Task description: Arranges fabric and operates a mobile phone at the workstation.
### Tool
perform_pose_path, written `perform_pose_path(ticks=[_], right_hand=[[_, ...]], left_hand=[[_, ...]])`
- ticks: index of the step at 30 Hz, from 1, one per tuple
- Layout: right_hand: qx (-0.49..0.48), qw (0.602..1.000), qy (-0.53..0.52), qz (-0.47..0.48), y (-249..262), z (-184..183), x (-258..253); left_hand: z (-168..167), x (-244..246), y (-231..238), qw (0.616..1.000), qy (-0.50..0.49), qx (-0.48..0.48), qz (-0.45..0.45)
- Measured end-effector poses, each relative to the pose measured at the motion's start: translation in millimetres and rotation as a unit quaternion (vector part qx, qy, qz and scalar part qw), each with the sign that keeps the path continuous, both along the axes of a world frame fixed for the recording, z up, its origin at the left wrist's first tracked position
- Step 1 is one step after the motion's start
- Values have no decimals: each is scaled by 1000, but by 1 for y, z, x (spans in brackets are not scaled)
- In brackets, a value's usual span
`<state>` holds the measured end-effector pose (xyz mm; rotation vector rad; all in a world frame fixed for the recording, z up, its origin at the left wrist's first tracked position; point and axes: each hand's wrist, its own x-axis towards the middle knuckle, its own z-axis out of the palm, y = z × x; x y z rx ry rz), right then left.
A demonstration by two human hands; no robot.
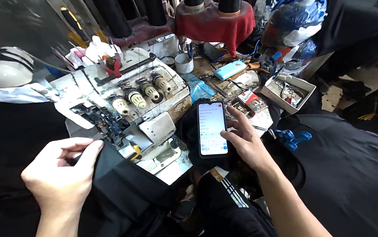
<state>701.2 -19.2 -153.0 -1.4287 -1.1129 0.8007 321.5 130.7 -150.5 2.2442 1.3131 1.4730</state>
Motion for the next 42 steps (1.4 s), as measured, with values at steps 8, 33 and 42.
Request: perform_pose_path(ticks=[8,33,42], right_hand=[[8,1000,-9,-11,0,-2,-3],[6,999,-9,-32,15,8,-1],[35,999,-5,-24,29,9,3]], left_hand=[[-1,0,0,1000,-5,-1,-4],[1,2,-1,1000,-5,4,-4],[3,4,-3,1000,-4,-3,1]])
